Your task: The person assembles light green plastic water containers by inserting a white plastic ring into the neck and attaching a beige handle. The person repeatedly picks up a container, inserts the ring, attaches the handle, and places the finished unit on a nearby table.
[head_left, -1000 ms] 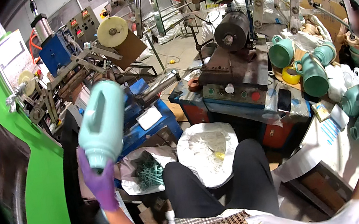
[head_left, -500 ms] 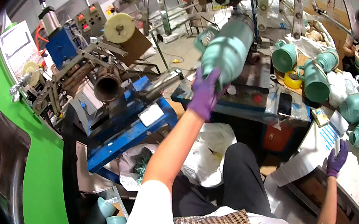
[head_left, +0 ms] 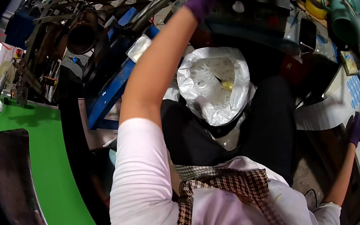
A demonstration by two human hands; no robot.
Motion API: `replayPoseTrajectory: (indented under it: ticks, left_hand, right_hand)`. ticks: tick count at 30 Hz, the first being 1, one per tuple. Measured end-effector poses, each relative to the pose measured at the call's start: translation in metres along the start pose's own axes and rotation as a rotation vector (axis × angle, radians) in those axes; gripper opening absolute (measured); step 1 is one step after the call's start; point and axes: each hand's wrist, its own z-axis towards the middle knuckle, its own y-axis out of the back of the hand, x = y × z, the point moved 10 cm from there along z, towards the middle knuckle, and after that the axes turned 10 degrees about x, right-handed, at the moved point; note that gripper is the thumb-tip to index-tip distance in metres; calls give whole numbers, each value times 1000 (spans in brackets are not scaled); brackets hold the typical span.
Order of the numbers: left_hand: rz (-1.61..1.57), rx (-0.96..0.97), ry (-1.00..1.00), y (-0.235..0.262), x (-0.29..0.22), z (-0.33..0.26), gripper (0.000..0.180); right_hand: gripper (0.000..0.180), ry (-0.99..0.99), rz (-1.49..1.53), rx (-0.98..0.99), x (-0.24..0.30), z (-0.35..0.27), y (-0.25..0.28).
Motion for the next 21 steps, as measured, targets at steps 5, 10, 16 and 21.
replayPoseTrajectory:
  ticks: [5, 10, 16, 21]
  left_hand:
    - [598, 183, 736, -32, 189, -200, 40]
    - [899, 408, 914, -29, 292, -260, 83]
    - [1055, 493, 1311, -4, 360, -280, 91]
    - [1053, 609, 1253, -5, 388, -288, 62]
  right_hand:
    - [46, 33, 28, 2, -7, -1, -5]
    - [42, -260, 357, 137, -39, -3, -23]
    - [38, -322, 526, 180, -58, 1, -37]
    - [34, -258, 494, 58, -58, 0, -28]
